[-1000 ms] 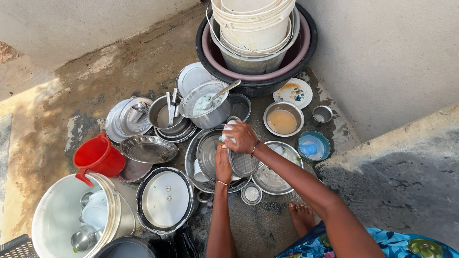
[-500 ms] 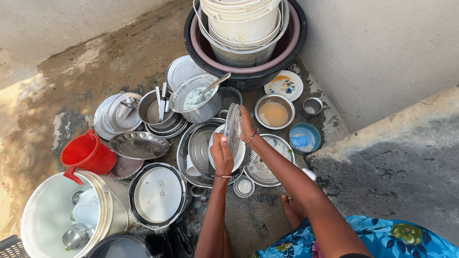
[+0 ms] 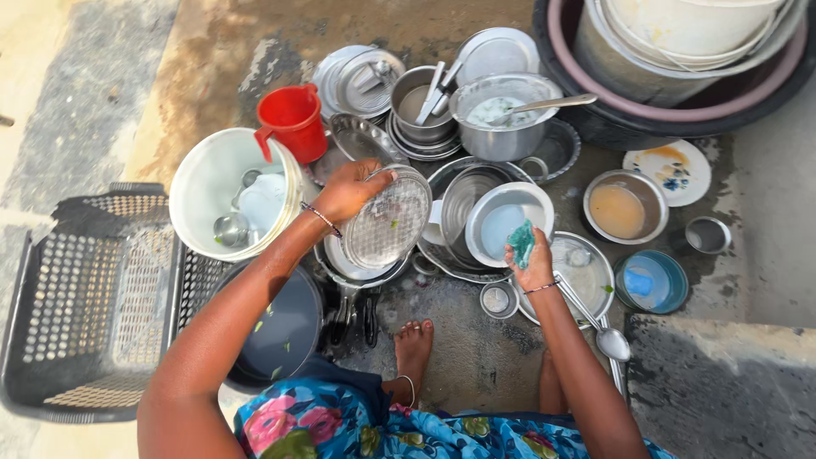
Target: The person scrubs metal plates, bowls, and utensils using a cloth and soapy water, rinsing them in buckets and placing them into a plastic basket.
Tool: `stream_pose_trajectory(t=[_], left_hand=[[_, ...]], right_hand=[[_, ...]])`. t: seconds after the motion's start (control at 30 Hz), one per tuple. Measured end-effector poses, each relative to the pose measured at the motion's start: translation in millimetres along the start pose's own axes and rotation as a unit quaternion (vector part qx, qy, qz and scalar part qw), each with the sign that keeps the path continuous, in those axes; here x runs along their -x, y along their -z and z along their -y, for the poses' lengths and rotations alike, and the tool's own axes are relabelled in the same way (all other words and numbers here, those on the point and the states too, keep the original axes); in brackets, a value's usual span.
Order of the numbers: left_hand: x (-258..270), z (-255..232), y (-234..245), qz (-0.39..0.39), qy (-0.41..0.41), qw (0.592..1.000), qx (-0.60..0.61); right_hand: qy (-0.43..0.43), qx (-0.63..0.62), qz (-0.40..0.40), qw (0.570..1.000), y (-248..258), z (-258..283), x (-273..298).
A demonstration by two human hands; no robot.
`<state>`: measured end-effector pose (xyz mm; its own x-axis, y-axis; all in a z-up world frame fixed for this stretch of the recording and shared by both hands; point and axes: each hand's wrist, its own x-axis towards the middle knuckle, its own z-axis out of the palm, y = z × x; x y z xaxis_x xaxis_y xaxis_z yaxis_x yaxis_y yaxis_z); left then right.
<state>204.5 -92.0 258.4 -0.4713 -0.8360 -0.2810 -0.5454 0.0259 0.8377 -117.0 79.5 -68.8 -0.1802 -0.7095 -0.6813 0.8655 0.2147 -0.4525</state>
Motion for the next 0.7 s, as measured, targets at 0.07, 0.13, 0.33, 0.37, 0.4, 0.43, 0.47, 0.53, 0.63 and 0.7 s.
stream_pose_trajectory(t=[0.07, 0.13, 0.33, 0.37, 0.4, 0.43, 0.47, 0.53, 0.63, 0.7], left_hand=[[68, 25, 43, -0.052, 0.021, 0.993, -0.100], [125, 60, 70, -0.106, 0.035, 0.963, -0.246], [224, 210, 59, -0.281, 0.116, 0.915, -0.266], [227, 232, 48, -0.281, 0.115, 0.915, -0.264], [231, 252, 37, -0.320, 0.098, 0.910, -0.244], [233, 269, 31, -0.358, 0.078, 0.903, -0.224], [234, 285, 25, -0.358, 0.076, 0.904, -0.221], [237, 316, 6, -0.286, 0.240, 0.920, -0.119], [230, 363, -16, -0.325, 0.028, 0.929, -0.175], [222, 387, -22, -0.314, 0.056, 0.932, -0.175]], right_hand=[[-0.005, 0.056, 0.010, 0.998, -6, -4, 13], [-0.024, 0.085, 0.017, 0.996, -12, -17, 24], [-0.040, 0.135, 0.027, 0.990, -21, -50, 30], [-0.045, 0.144, 0.018, 0.988, -22, -54, 29], [-0.044, 0.147, 0.017, 0.988, -22, -57, 29], [-0.044, 0.149, 0.015, 0.988, -22, -60, 30], [-0.045, 0.151, 0.013, 0.987, -22, -62, 31], [-0.038, 0.156, 0.017, 0.987, -20, -64, 33], [-0.036, 0.157, 0.025, 0.987, -17, -65, 35], [-0.038, 0.153, 0.029, 0.987, -15, -66, 35]])
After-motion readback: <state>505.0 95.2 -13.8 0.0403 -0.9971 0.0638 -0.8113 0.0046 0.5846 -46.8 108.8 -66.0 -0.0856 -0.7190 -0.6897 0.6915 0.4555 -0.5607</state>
